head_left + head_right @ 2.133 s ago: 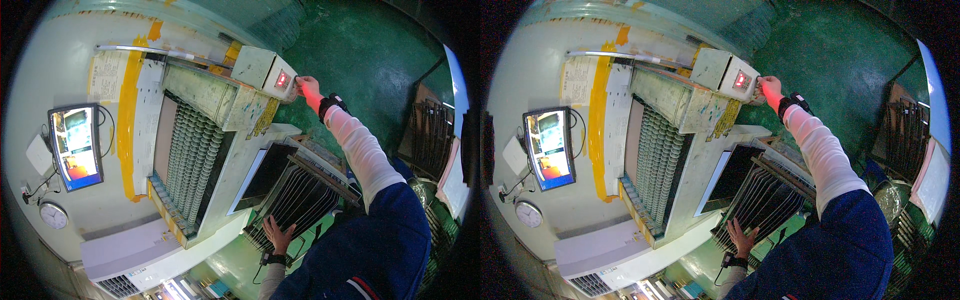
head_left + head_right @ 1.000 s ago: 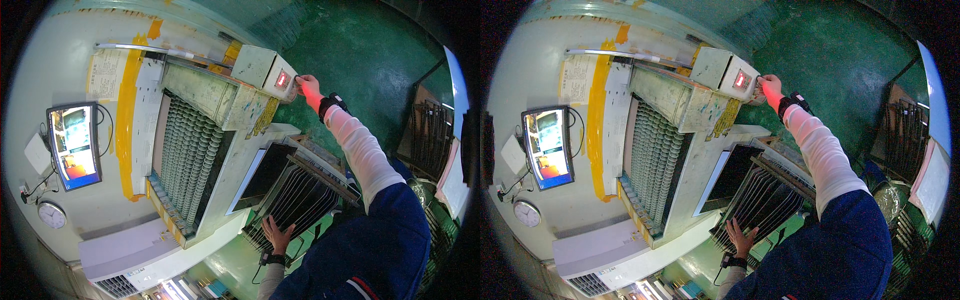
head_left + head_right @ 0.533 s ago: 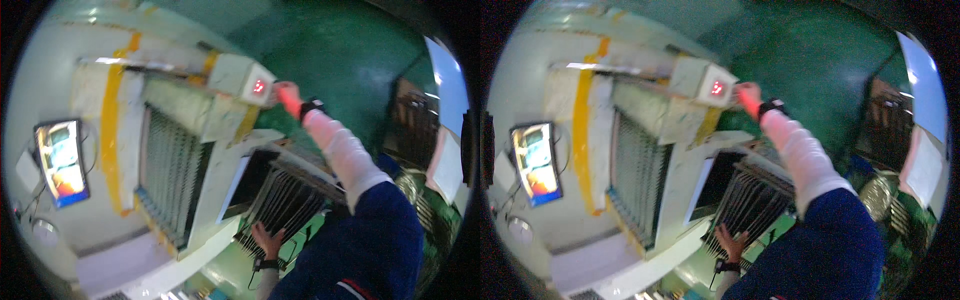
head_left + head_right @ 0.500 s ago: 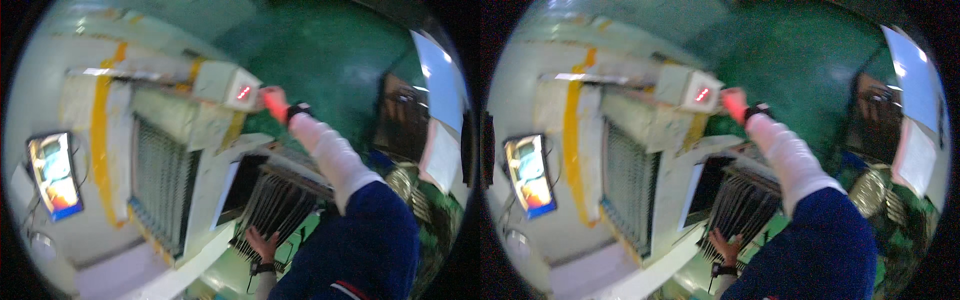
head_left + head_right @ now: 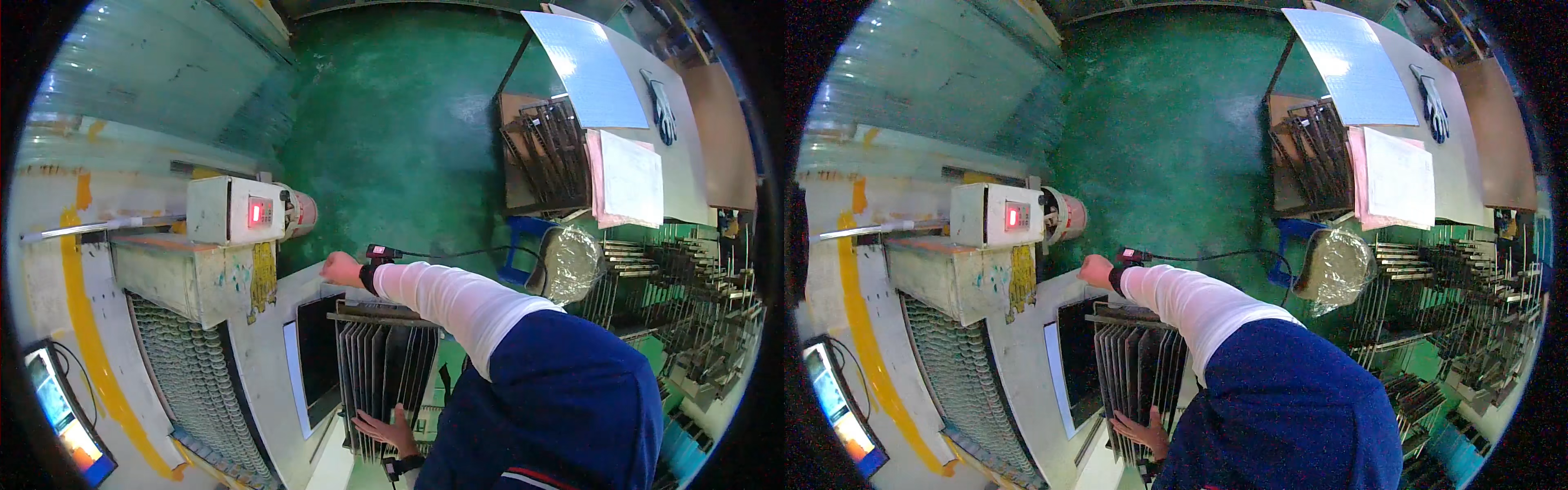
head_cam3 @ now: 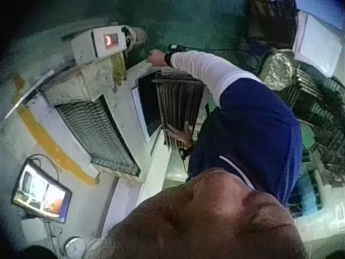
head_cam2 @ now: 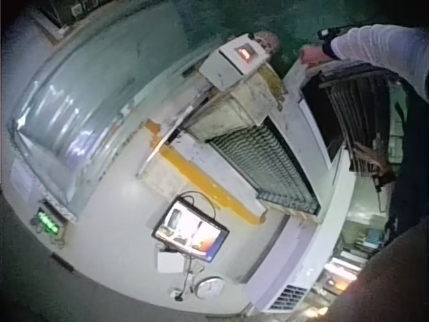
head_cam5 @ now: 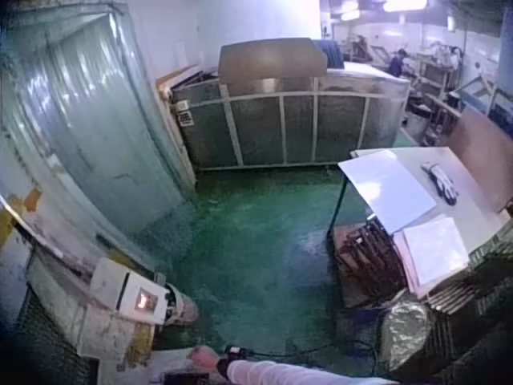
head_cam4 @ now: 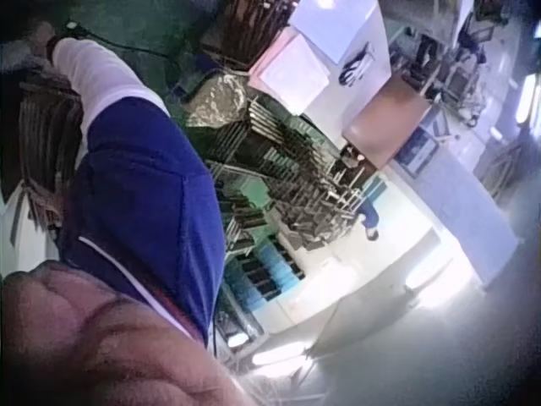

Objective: Feeding rectangular plates into an industrial processing machine.

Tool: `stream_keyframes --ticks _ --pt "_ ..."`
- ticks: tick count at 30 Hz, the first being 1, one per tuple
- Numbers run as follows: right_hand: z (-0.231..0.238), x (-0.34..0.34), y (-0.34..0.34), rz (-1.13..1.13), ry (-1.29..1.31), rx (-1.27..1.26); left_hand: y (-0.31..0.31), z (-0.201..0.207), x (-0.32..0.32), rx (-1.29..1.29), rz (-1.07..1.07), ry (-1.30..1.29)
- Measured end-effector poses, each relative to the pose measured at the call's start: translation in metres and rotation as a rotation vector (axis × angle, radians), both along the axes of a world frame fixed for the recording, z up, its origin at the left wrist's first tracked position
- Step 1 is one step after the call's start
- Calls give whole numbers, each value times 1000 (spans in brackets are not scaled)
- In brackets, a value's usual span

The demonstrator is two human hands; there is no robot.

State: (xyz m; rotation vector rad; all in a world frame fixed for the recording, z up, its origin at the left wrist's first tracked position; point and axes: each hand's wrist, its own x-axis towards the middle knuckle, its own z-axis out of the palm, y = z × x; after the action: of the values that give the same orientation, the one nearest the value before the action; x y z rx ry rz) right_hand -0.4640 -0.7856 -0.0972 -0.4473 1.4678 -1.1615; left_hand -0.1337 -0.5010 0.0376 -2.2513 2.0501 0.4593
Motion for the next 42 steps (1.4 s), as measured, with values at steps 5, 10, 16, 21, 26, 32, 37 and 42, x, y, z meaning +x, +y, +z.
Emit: stream_keyframes --ticks 5,10,16,21,26,32,37,42 --pt "7 35 11 222 222 19 7 6 12 -84 -3 16" --pt "5 25 10 420 388 -98 -1 4 -1 -131 -84 85" --pt "11 58 -12 518 463 -164 0 12 -9 -156 47 104" --pt "23 103 -23 686 563 -222 4 15 -1 -173 67 116" --pt "4 111 -38 764 676 -189 2 19 -1 -168 78 180" --pt "18 121 -45 907 826 -222 3 25 10 -218 129 224" --pt "40 135 -40 1070 1258 -404 4 27 13 -188 129 255" --pt "32 176 -38 1311 1416 -599 6 23 15 -222 133 297"
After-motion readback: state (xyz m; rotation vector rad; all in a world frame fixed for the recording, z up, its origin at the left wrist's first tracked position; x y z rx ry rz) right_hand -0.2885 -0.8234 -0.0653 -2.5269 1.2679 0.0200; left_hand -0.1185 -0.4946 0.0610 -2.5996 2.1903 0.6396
